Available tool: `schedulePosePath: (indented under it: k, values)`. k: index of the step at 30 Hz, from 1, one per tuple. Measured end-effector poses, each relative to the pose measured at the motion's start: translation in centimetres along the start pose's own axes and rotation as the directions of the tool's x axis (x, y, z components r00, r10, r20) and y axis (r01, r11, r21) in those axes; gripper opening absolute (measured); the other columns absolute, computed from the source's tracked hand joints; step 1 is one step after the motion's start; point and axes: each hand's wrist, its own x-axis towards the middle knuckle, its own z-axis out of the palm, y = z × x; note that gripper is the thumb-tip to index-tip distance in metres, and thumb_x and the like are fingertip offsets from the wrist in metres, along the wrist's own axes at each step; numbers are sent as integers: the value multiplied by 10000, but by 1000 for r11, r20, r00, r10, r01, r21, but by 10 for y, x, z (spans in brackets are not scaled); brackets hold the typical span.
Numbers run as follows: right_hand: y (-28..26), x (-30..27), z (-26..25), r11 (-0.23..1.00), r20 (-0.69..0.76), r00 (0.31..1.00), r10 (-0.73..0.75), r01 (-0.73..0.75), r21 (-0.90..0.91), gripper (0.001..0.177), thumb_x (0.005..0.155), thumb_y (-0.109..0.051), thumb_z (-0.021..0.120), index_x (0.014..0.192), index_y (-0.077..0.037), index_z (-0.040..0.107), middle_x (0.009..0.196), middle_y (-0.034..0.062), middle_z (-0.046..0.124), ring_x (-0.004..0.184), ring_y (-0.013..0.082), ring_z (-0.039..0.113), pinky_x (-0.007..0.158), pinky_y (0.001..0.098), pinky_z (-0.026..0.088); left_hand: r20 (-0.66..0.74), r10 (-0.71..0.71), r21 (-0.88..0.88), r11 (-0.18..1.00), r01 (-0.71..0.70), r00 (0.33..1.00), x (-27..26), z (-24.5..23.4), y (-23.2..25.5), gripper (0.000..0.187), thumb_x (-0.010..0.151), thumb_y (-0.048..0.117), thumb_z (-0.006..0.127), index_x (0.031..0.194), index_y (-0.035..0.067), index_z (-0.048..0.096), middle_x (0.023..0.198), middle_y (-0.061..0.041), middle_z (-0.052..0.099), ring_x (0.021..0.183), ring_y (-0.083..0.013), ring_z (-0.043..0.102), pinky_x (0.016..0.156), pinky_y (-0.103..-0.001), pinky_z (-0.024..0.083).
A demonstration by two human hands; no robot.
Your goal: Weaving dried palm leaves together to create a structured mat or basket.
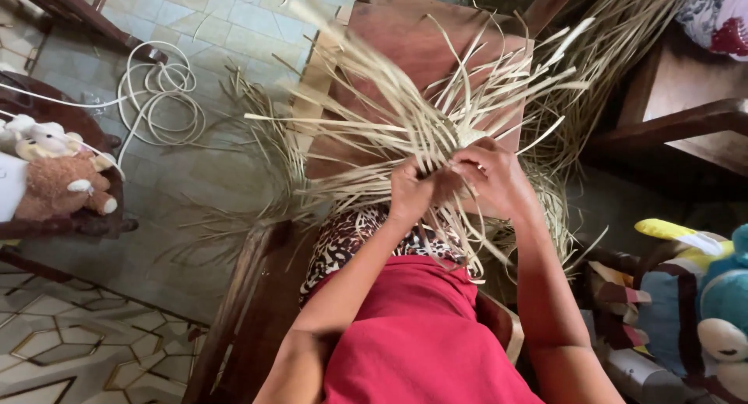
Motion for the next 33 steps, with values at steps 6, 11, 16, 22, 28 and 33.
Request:
schedulePosePath:
  k: [6, 11, 16, 22, 28, 33]
  values:
    - [58, -3, 21, 988, -51, 998, -35, 43, 151, 99, 851, -121, 717, 930, -71, 684, 809, 146, 525, 700, 233, 572, 565, 321, 451, 141, 67, 67, 995, -77, 988, 23, -14, -35, 56, 800, 126, 731, 763, 98, 699, 613, -31, 634, 628, -82, 579, 624, -279, 493]
    - [-81, -25, 18, 976, 38, 976, -216, 214, 45, 70, 811, -91, 668, 870, -123, 687, 782, 148, 566, 640, 331, 585, 580, 394, 481, 249, -228, -271, 917, 294, 941, 34, -22, -66, 280, 808, 282, 703, 871, 14, 655, 846, -105, 621, 858, -150, 516, 808, -326, 423]
    - [-114, -37, 6, 849, 197, 873, -446, 343, 402, 133, 797, -259, 718, 900, -179, 741, 791, 68, 595, 641, 165, 588, 623, 293, 515, 70, 51, -10, 999, -51, 996, 20, -7, 2, 378, 757, 155, 765, 505, 108, 488, 472, 79, 394, 495, -26, 316, 466, -150, 236]
    - [4, -19, 17, 982, -109, 993, 47, -66, -176, 260, 869, -277, 696, 1065, -121, 625, 873, 117, 625, 782, 310, 645, 683, 417, 514, 86, -218, 171, 965, 201, 972, 14, -41, -7, 524, 911, 540, 504, 1114, 84, 666, 1129, -223, 630, 1138, -377, 556, 998, -473, 393]
    - [8, -23, 24, 943, -65, 974, 218, -228, -244, 220, 832, -331, 727, 902, -127, 684, 780, 89, 614, 711, 290, 646, 627, 398, 521, 214, -23, 651, 749, -125, 977, -25, -76, 4, 137, 844, 205, 587, 858, 87, 655, 774, -123, 674, 833, -352, 657, 734, -446, 510]
    - [10, -26, 30, 969, -94, 986, 137, -153, -195, 182, 823, -221, 746, 859, -59, 672, 757, 158, 588, 673, 330, 615, 586, 396, 504, 297, 602, 814, 246, -526, 741, -16, -60, 26, 201, 984, 273, 481, 1047, 93, 544, 989, -68, 505, 945, -263, 531, 768, -357, 444]
